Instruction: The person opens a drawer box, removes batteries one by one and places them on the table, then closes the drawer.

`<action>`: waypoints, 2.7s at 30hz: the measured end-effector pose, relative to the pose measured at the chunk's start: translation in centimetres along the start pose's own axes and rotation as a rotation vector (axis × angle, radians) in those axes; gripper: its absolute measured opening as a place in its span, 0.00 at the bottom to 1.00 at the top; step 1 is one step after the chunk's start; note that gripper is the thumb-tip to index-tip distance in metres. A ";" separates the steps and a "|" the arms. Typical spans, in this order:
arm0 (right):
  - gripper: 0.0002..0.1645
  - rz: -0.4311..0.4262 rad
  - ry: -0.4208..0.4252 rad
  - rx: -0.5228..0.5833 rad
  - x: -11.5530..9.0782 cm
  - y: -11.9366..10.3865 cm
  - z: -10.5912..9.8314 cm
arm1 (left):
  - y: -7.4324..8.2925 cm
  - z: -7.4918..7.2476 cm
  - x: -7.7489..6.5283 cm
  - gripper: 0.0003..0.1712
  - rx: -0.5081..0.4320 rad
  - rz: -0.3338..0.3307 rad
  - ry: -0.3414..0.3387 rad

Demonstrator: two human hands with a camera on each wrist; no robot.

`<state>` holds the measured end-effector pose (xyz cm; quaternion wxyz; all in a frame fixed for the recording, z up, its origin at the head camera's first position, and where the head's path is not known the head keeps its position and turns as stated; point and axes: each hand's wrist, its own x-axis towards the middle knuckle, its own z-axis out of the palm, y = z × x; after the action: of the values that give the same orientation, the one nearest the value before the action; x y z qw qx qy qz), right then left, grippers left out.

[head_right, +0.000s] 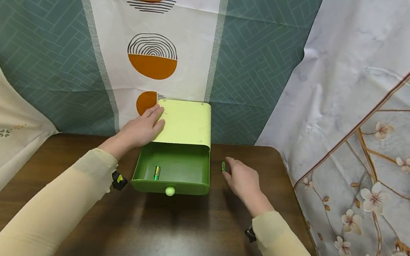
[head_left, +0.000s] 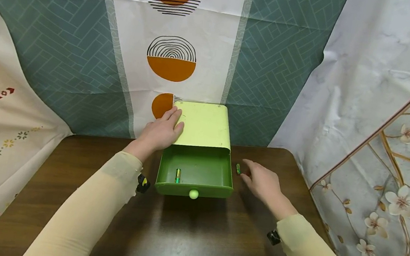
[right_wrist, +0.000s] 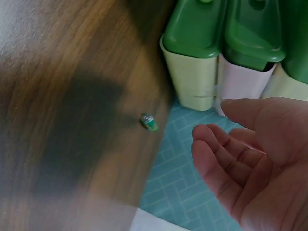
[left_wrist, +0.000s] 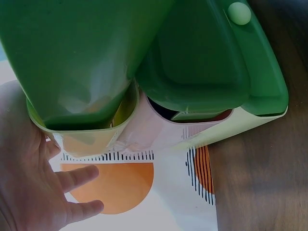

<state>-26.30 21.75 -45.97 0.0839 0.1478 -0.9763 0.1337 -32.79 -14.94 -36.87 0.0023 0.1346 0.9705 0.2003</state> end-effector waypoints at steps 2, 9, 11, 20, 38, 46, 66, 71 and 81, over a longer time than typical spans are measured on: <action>0.34 -0.007 0.003 0.008 -0.2 -0.4 -0.3 | 0.0 0.0 0.0 0.41 0.000 -0.001 -0.002; 0.35 -0.034 0.005 0.022 -0.9 -1.4 -1.2 | 0.1 0.0 0.0 0.41 0.010 -0.006 -0.006; 0.34 -0.045 0.013 0.023 -1.1 -1.6 -1.4 | 0.1 0.0 0.0 0.41 0.011 -0.008 -0.007; 0.33 -0.065 0.053 0.048 -1.6 -3.0 -2.4 | 0.2 -0.2 -0.1 0.41 0.012 -0.008 -0.008; 0.33 -0.121 0.141 0.072 -2.9 -5.2 -5.1 | 0.2 -0.1 -0.3 0.41 0.004 -0.009 0.000; 0.33 -0.154 0.189 0.068 -3.1 -5.9 -6.1 | 0.1 -0.1 -0.3 0.41 -0.004 -0.006 -0.001; 0.31 -0.221 0.221 0.077 -3.4 -9.2 -8.2 | 0.0 -0.1 -0.2 0.41 -0.010 -0.007 0.005; 0.30 -0.252 0.226 0.087 -3.4 -10.2 -8.4 | 0.1 -0.2 -0.2 0.41 -0.005 -0.007 0.004; 0.26 -0.321 0.234 0.103 -2.9 -11.9 -8.2 | 0.1 -0.1 -0.2 0.41 -0.011 -0.011 0.002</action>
<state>-18.82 13.93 -35.96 0.2094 0.2890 -0.9157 0.1845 -32.59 -14.97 -36.73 0.0031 0.1289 0.9701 0.2055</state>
